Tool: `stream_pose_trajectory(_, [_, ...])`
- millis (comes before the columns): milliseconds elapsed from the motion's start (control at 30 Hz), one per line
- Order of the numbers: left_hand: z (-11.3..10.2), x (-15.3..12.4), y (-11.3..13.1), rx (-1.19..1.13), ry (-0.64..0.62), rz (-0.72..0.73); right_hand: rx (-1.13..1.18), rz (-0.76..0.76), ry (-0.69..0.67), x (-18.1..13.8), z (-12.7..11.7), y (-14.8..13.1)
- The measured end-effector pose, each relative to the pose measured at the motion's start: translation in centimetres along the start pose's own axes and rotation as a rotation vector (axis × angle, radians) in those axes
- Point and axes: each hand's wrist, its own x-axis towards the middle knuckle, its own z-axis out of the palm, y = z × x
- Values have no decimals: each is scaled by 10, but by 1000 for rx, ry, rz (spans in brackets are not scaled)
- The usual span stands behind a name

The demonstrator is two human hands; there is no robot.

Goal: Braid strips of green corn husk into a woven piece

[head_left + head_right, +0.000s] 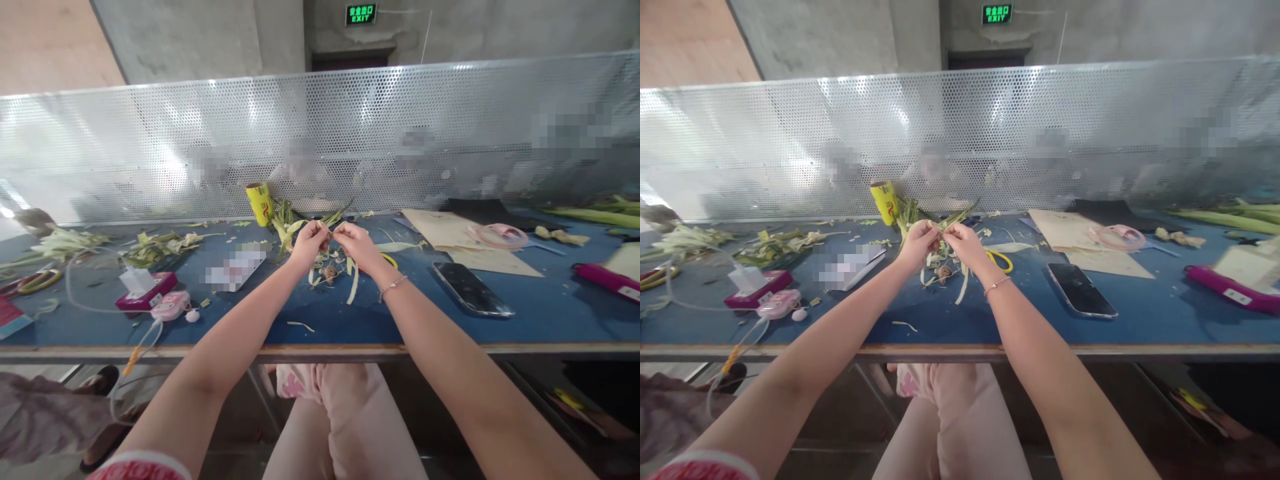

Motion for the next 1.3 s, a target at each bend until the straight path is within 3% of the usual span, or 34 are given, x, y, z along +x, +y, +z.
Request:
stream_pose_trajectory(133, [1, -1, 3, -12, 37, -74, 67, 25, 49, 2, 0, 0])
stream_pose_trajectory(300, [-1, -1, 5, -44, 47, -37, 185, 15, 84, 3, 0, -1])
stream_pose_trajectory(567, [-7, 1, 15, -225, 109, -67, 387, 151, 128, 1, 0, -8])
stream_pose_trajectory(667, [-10, 1, 16, -282, 66, -85, 388, 207, 122, 0, 0, -9])
stream_pose_trajectory(867, [-7, -5, 20, -280, -140, -149, 378, 271, 109, 1, -4, -7])
stream_pose_trajectory(933, [-7, -4, 21, -287, -94, -119, 385, 289, 108, 2, -5, -6])
stream_pose_trajectory(1067, [-13, 2, 25, -249, 113, -40, 389, 300, 106, 3, -7, -4])
stream_pose_trajectory(1133, [-18, 5, 26, -236, 138, -17, 388, 302, 107, 3, -7, -3])
stream_pose_trajectory(1300, [-21, 5, 24, -120, -72, 25, 360, 319, 88, 4, -7, -1])
